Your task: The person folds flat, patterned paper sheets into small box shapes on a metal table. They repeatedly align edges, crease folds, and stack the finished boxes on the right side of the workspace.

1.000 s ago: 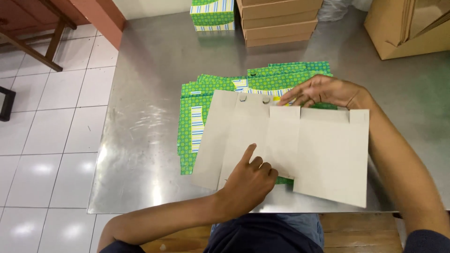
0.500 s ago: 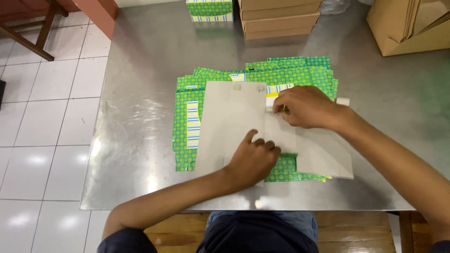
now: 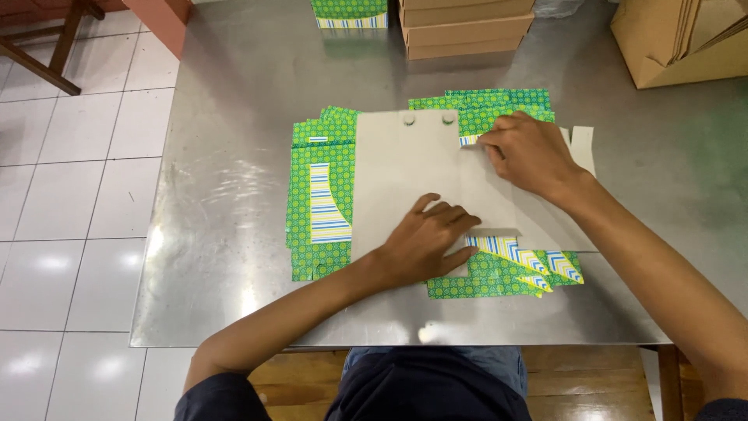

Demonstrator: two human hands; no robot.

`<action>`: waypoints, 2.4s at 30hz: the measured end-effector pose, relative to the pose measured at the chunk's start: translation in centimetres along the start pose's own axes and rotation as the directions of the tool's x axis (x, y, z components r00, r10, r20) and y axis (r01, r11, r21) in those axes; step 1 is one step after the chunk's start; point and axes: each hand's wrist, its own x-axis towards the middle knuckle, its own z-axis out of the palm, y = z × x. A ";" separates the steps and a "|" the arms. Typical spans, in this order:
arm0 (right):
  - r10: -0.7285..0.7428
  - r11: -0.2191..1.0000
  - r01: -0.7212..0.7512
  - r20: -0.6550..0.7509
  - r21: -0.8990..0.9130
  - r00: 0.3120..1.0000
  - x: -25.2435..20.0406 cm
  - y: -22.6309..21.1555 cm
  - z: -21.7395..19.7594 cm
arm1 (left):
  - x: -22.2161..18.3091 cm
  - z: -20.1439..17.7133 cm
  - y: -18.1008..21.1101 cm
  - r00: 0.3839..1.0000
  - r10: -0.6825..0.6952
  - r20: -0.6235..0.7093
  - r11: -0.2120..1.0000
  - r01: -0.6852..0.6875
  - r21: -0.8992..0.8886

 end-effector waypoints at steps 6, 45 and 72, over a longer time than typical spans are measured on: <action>0.010 0.999 -0.014 -0.119 -0.033 0.993 -2.3 1.7 1.2 | -0.9 -6.2 -0.9 0.937 -0.063 0.345 0.993 0.092 -0.069; 0.033 0.948 0.018 -0.154 0.319 0.988 -4.0 -3.7 3.0 | -5.2 -2.6 -3.6 0.989 -0.067 -0.133 0.989 0.048 -0.143; 0.053 0.903 0.024 -0.168 0.428 0.984 -4.1 -3.5 2.6 | -4.0 -2.8 -5.5 0.946 -0.308 -0.099 0.944 0.292 -0.151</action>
